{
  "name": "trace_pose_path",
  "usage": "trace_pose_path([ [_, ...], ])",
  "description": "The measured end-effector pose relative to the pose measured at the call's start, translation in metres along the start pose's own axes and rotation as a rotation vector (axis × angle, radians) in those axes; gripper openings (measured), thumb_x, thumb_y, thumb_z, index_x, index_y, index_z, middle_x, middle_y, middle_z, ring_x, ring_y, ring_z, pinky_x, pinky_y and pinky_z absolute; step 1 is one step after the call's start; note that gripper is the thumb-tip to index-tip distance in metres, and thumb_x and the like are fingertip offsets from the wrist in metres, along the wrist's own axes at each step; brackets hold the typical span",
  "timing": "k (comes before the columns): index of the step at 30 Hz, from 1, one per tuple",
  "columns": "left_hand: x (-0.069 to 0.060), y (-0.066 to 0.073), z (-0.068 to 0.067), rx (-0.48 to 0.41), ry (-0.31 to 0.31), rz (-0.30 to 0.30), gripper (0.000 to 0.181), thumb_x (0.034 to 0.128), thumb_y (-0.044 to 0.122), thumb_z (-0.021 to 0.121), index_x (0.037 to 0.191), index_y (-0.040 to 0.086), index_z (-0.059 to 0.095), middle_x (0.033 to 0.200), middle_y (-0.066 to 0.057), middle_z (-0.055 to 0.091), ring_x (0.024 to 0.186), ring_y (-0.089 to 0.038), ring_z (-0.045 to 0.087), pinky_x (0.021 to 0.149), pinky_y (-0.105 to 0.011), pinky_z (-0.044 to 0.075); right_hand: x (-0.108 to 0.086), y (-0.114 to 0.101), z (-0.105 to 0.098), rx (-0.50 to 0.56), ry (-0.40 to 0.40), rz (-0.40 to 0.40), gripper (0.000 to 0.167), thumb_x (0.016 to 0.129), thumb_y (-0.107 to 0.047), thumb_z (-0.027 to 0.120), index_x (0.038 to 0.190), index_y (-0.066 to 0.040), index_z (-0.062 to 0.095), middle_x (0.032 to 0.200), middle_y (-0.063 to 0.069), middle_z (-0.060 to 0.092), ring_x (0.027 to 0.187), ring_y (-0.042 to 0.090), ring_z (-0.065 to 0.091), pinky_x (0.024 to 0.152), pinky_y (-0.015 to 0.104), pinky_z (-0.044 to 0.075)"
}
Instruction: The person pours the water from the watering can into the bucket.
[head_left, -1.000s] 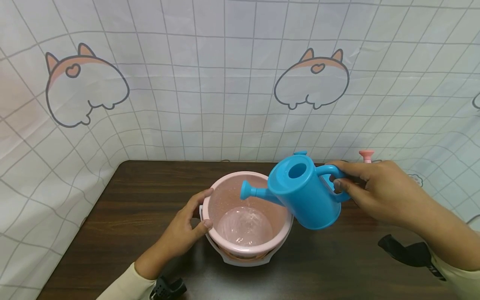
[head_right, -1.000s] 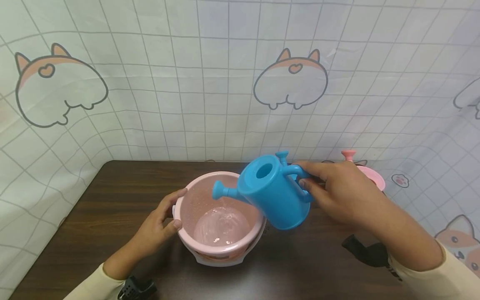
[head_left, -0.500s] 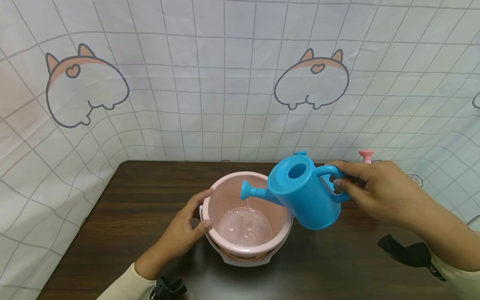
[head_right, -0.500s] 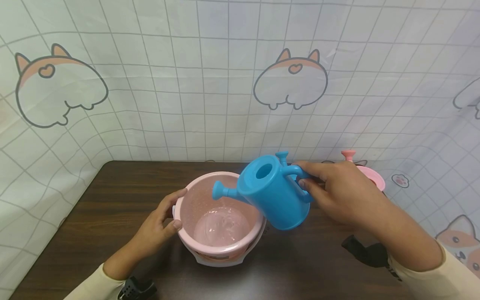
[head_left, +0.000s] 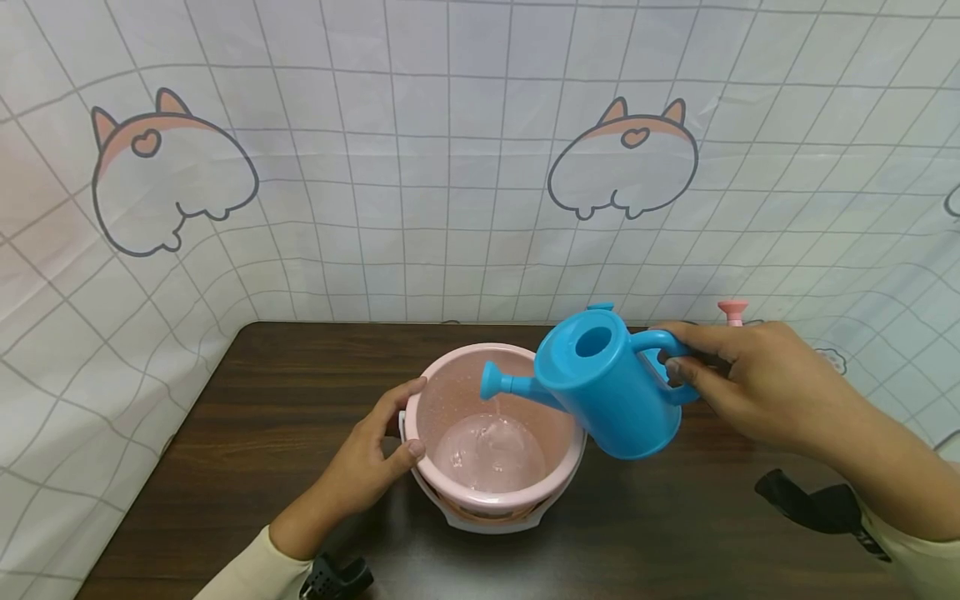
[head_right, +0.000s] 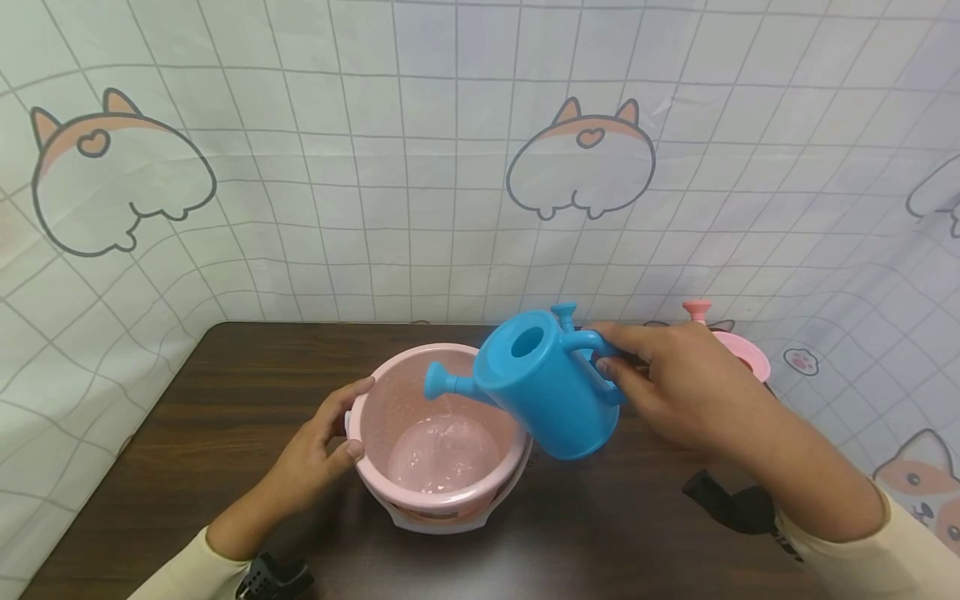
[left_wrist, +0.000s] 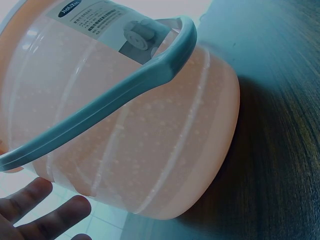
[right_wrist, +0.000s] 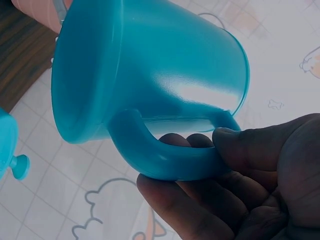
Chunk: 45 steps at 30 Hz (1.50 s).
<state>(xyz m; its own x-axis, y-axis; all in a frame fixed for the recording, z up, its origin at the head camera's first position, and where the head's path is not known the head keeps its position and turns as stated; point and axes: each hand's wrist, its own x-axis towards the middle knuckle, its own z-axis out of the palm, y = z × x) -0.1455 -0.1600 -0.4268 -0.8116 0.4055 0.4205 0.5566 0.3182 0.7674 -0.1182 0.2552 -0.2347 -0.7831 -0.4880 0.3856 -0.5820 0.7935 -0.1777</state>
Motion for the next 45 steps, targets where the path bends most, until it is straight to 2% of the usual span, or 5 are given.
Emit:
trace_pose_path([
  [21,0.0003,0.0014,0.0006,0.000,0.001,-0.004,0.066,0.1001,0.050,0.060,0.157,0.024,0.037,0.127,-0.006,0.061,0.100,-0.021,0.067,0.088,-0.046,0.050,0.0016,-0.0008,-0.0006,-0.010,0.007,-0.015,0.043,0.085,-0.002,0.081,0.125,0.004,0.070,0.084,0.001,0.074,0.056,-0.001,0.046,0.047,0.024,0.037],
  [29,-0.0001,0.0018,0.0009,0.002,0.001,-0.003,0.066,0.1001,0.049,0.060,0.157,0.024,0.037,0.128,-0.005,0.061,0.100,-0.020,0.066,0.088,-0.046,0.050,0.0016,-0.0028,-0.0007,-0.005,-0.002,0.013,0.042,0.087,-0.004,0.079,0.127,0.004,0.069,0.073,-0.008,0.067,0.049,-0.002,0.037,0.044,0.025,0.031],
  [32,-0.0003,0.0017,0.0010,0.001,0.000,-0.001,0.066,0.1002,0.048,0.060,0.157,0.023,0.037,0.128,-0.006,0.061,0.100,-0.020,0.066,0.088,-0.046,0.050,0.0016,-0.0032,-0.0003,-0.001,-0.002,0.010,0.042,0.087,-0.003,0.079,0.127,0.005,0.069,0.076,-0.004,0.070,0.050,-0.002,0.040,0.044,0.025,0.032],
  [37,-0.0008,0.0018,0.0010,0.002,-0.001,-0.001,0.066,0.1005,0.050,0.059,0.157,0.023,0.037,0.127,-0.007,0.061,0.099,-0.020,0.066,0.088,-0.046,0.050,0.0020,-0.0015,0.0004,-0.004,0.008,-0.021,0.042,0.085,-0.001,0.080,0.125,0.004,0.070,0.085,0.002,0.074,0.056,-0.002,0.048,0.046,0.024,0.037],
  [45,-0.0006,0.0027,0.0009,0.002,0.000,-0.008,0.066,0.1000,0.049,0.060,0.157,0.024,0.037,0.128,-0.006,0.061,0.100,-0.022,0.066,0.088,-0.047,0.050,0.0009,-0.0003,-0.0007,-0.003,0.023,-0.071,0.043,0.085,-0.002,0.080,0.127,0.000,0.070,0.079,-0.008,0.070,0.056,-0.003,0.046,0.046,0.023,0.037],
])
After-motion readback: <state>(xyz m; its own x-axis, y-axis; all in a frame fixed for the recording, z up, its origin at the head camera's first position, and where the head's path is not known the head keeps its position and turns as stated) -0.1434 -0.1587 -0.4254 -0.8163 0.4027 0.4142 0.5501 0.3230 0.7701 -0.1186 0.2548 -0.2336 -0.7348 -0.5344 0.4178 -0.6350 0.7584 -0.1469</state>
